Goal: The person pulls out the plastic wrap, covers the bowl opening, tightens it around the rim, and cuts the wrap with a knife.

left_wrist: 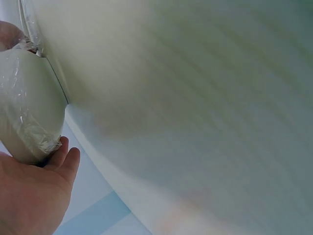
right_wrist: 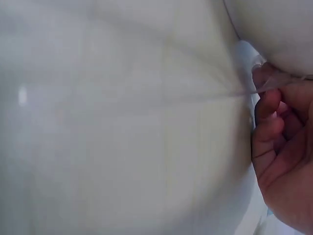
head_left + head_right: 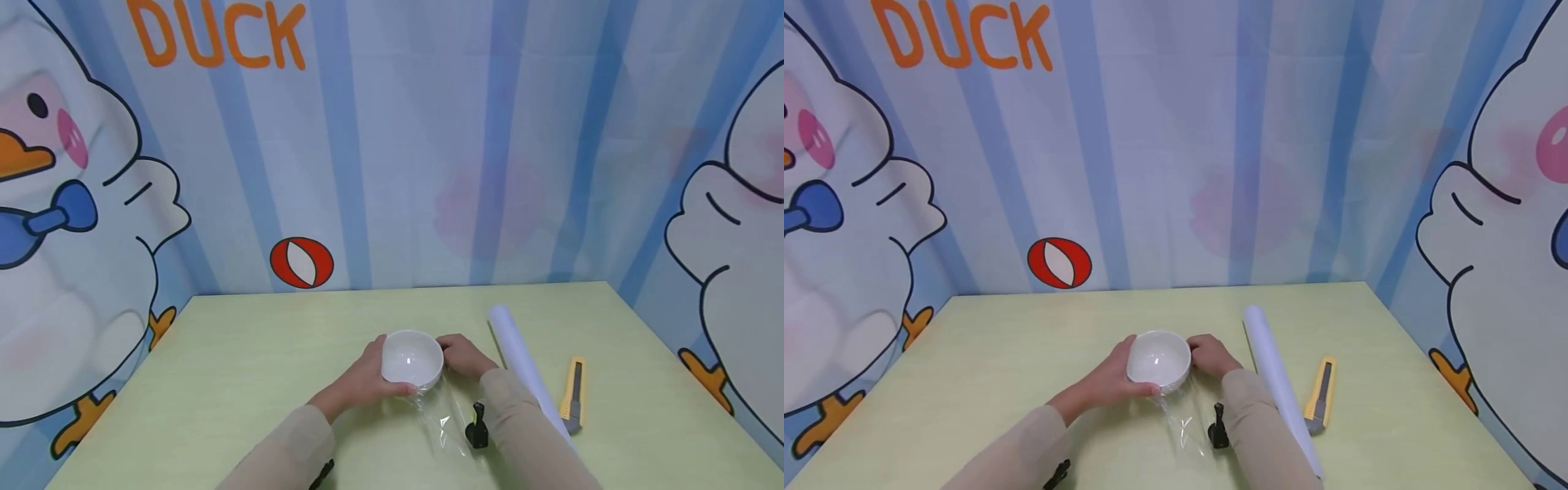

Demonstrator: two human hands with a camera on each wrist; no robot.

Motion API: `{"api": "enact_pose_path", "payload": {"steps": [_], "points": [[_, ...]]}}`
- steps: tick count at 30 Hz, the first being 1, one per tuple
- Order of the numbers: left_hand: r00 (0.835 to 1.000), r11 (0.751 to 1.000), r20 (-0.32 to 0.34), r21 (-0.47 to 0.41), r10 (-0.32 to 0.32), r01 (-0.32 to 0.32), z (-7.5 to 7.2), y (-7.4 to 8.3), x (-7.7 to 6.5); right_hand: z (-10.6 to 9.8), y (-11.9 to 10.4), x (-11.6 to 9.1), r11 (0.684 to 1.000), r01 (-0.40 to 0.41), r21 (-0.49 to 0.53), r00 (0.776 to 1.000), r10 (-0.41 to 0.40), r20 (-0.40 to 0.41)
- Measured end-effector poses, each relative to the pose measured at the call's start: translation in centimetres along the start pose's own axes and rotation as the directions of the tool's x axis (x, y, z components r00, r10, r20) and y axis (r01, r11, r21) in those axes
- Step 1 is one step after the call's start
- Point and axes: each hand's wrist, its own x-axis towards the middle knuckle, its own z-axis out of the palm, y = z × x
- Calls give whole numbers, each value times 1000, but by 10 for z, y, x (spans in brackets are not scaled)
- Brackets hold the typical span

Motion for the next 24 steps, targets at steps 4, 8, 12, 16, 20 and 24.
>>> {"api": "enact_pose_path", "payload": {"steps": [4,8,12,16,20,24], "points": [[999,999,7,9,-33,33,1,0,-2,1,3,-1,998,21,57,999,-23,33],[999,998,13,20,-52,52,1,1,-2,-3,1,-4,992,-20,125,994,6,112],[998,998,6,33,-59,58,0,5,0,-10,-4,-8,971,-125,204,975,82,206],[998,998,18,22,-65,65,0,8,1,-13,-7,-13,961,-183,206,961,131,243],[997,997,33,16,-70,69,0,10,0,-11,-5,-16,973,-174,155,957,130,259],[996,997,43,18,-76,76,-1,11,0,-13,-1,-21,974,-172,147,945,121,305]]}}
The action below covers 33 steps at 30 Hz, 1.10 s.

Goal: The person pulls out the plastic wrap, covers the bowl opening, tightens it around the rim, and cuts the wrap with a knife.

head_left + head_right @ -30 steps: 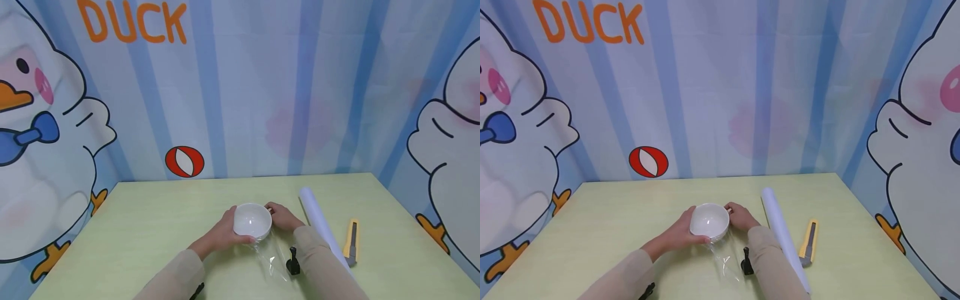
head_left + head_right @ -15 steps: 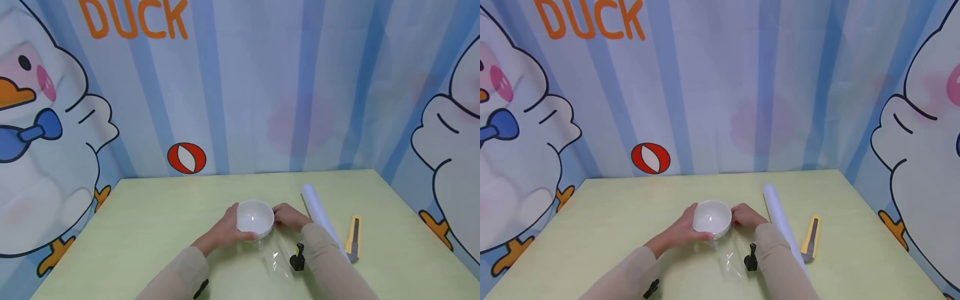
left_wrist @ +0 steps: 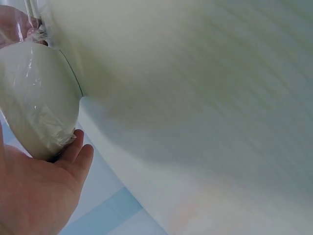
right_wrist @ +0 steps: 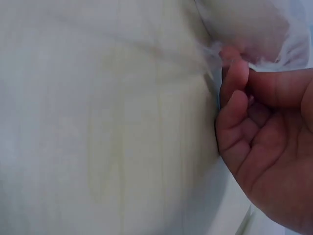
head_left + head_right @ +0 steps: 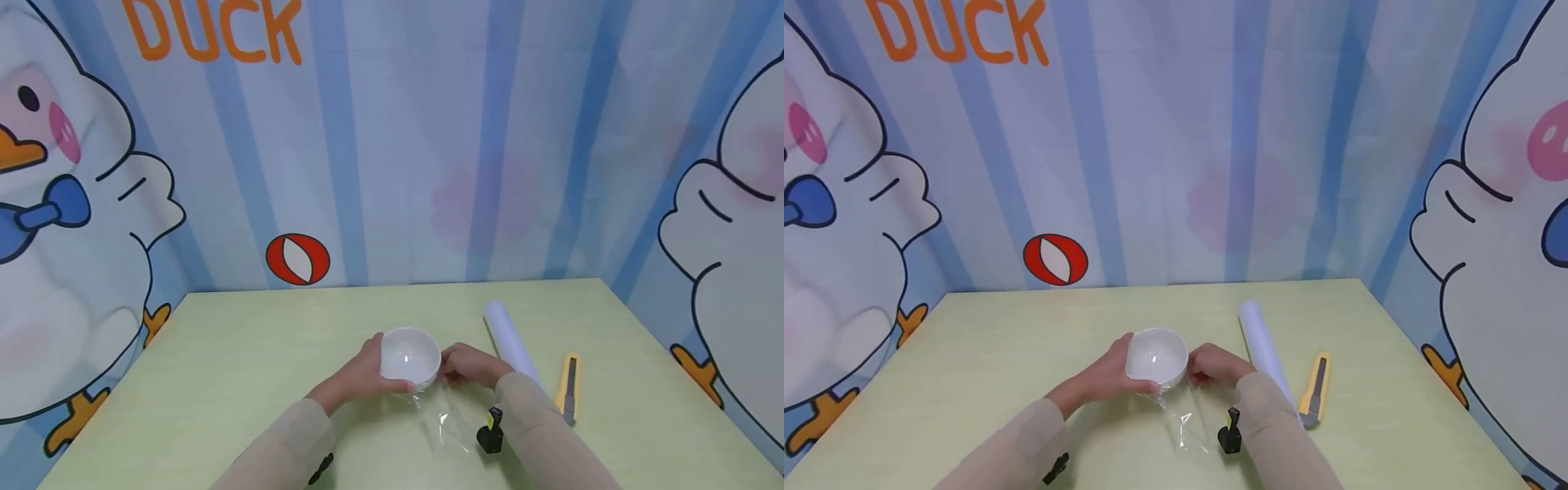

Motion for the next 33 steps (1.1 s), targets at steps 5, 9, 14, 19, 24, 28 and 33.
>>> {"api": "enact_pose_path", "payload": {"steps": [5,9,14,19,24,28,33], "points": [[1000,1000,-1,12,-1,1,0,1,1,1,-2,-8,1000,-11,-10,1000,11,7],[1000,1000,2,10,-16,16,0,2,0,5,-14,-20,993,-50,-104,995,41,-89],[997,996,-11,31,-79,79,-1,6,-3,12,-27,-48,966,-93,-243,982,48,-183],[992,990,-31,67,-120,122,-2,11,-6,26,-34,-76,929,-81,-360,986,22,-165],[985,984,-56,65,-162,165,0,15,-8,50,-33,-84,906,33,-423,990,-88,-111],[981,981,-75,63,-178,182,4,17,-7,70,-31,-83,863,86,-499,982,-158,-104],[976,977,-95,66,-197,204,8,19,-6,87,-36,-77,783,-11,-622,963,-160,-218]]}}
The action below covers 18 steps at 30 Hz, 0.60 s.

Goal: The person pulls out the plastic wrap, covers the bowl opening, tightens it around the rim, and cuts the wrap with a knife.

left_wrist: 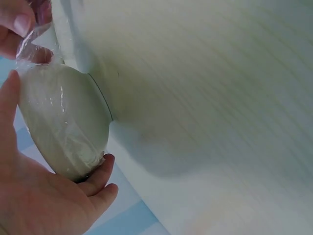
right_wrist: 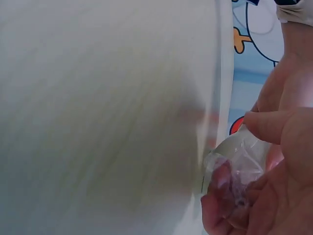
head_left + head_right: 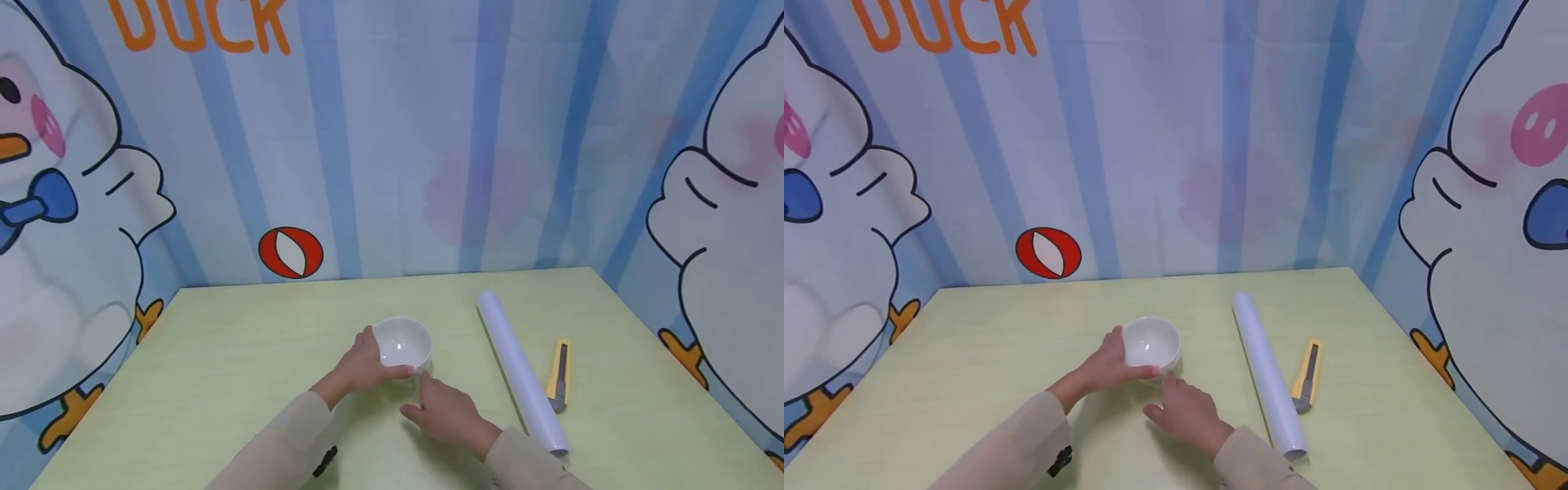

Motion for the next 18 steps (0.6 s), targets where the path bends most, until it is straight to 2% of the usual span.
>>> {"api": "enact_pose_path", "payload": {"steps": [4,11,14,18], "points": [[1000,1000,-18,4,-2,2,1,1,0,4,-6,5,990,-79,-119,993,68,-99],[1000,1000,-21,2,-13,13,2,2,1,10,2,17,971,-134,-199,969,86,-233],[1000,1000,-13,-1,-27,27,3,3,1,8,8,19,971,-152,-187,960,100,-260],[999,999,-8,9,-40,40,1,4,0,0,16,21,984,-151,-97,967,127,-219]]}}
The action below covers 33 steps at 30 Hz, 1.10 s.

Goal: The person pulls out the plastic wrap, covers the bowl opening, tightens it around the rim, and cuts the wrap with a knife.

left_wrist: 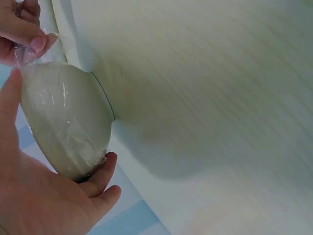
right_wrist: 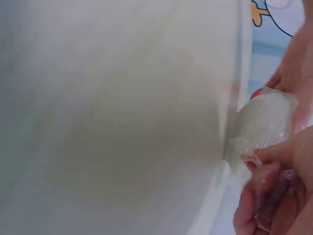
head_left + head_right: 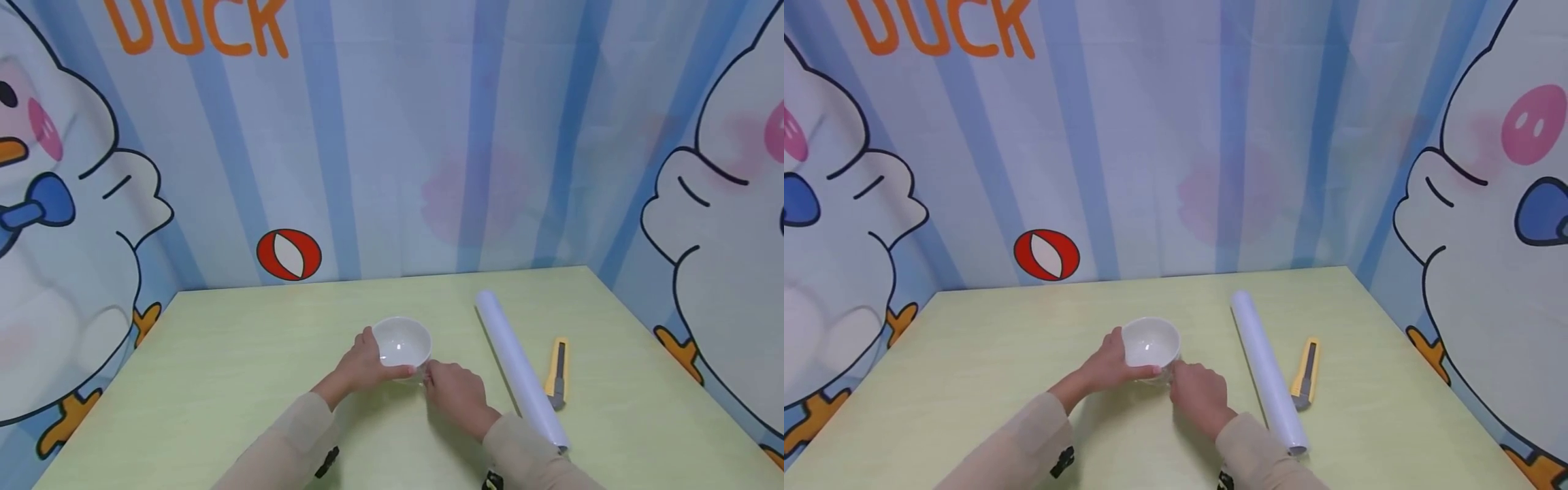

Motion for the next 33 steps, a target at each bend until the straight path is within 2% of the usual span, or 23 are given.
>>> {"api": "enact_pose_path", "payload": {"steps": [3,5,8,11,14,17,22,24,29,33], "points": [[1000,1000,4,12,-3,3,-2,0,0,-5,3,4,990,-34,137,995,21,99],[1000,1000,6,17,-2,2,-3,1,0,-8,5,8,957,-95,274,983,47,177],[1000,1000,17,21,-4,4,-5,2,-1,-9,9,16,860,-222,460,953,91,289],[1000,1000,26,20,8,-8,-6,2,1,-8,13,24,728,-338,596,914,104,392],[999,1000,37,9,28,-28,-5,1,3,-9,18,31,651,-417,634,873,93,479],[999,1000,42,-3,30,-29,-4,1,4,-10,23,35,602,-458,654,839,51,541],[999,999,40,3,33,-33,-3,0,5,-9,34,38,464,-525,714,773,-91,628],[998,999,43,5,36,-36,-3,-1,5,-8,38,39,420,-556,717,746,-128,653],[999,1000,47,18,24,-25,-3,-1,3,-6,41,39,371,-599,710,706,-175,686],[999,999,46,22,29,-30,-4,1,0,-6,43,38,335,-603,724,697,-222,682]]}}
